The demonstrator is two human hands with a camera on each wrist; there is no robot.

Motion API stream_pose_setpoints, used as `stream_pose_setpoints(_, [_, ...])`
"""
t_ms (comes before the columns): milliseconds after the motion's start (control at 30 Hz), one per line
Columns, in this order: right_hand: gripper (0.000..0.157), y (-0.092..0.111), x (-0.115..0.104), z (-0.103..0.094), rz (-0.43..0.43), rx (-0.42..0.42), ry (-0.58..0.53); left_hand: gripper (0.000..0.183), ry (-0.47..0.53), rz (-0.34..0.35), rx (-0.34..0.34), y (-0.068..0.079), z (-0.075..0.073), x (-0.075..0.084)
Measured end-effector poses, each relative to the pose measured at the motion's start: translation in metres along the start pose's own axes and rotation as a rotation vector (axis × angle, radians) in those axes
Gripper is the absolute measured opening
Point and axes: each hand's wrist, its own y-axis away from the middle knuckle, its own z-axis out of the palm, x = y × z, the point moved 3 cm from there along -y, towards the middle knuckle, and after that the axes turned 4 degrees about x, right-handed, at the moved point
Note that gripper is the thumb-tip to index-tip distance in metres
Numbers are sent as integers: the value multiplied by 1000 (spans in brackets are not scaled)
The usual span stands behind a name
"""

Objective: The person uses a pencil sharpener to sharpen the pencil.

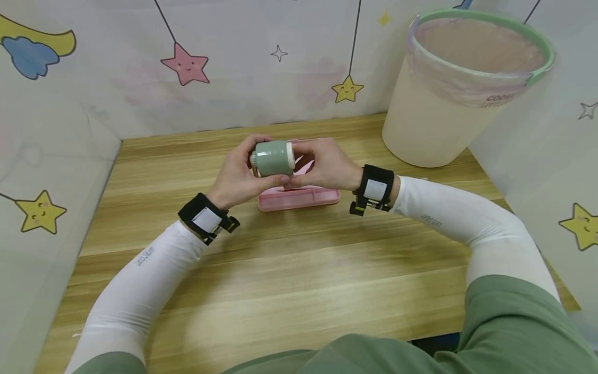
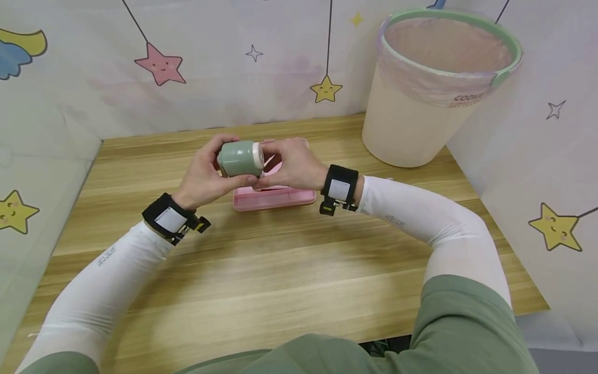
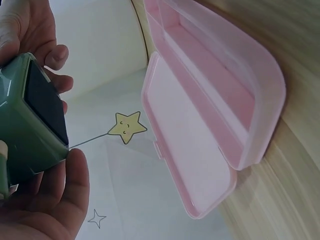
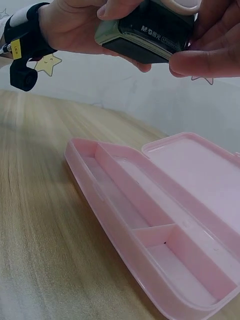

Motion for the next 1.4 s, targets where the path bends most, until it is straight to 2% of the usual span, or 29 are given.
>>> stream_pose_setpoints(133, [64, -2, 2, 1, -1, -25, 34, 79, -32, -34, 3, -1, -6, -5])
stream_pose_setpoints(233, [66, -2, 4, 0, -1, -41, 73, 82, -71, -84, 30, -4, -17, -15])
stream_pose_setpoints(367, [62, -1, 8, -3, 5, -44, 127, 83, -92, -178, 85, -6, -37, -38])
stream_pose_setpoints(500, [61, 2, 12, -7, 26, -41, 149, 82, -94, -279, 120, -2, -58, -61])
stream_pose_setpoints(633, [64, 4, 19, -15, 58, -21, 174, 84, -176, -340, 106, 4, -75, -78])
stream_pose_setpoints(800, [62, 7, 31, -32, 90, 54, 251, 86, -267, -379, 62, 12, -90, -91])
stream_pose_setpoints(1067, [63, 14, 53, -64, 217, 164, 317, 87, -347, -403, 1, 18, -101, -103])
stream_pose_setpoints(1400, [79, 25, 75, -77, 330, 108, 309, 83, -394, -420, -20, 33, -98, -116])
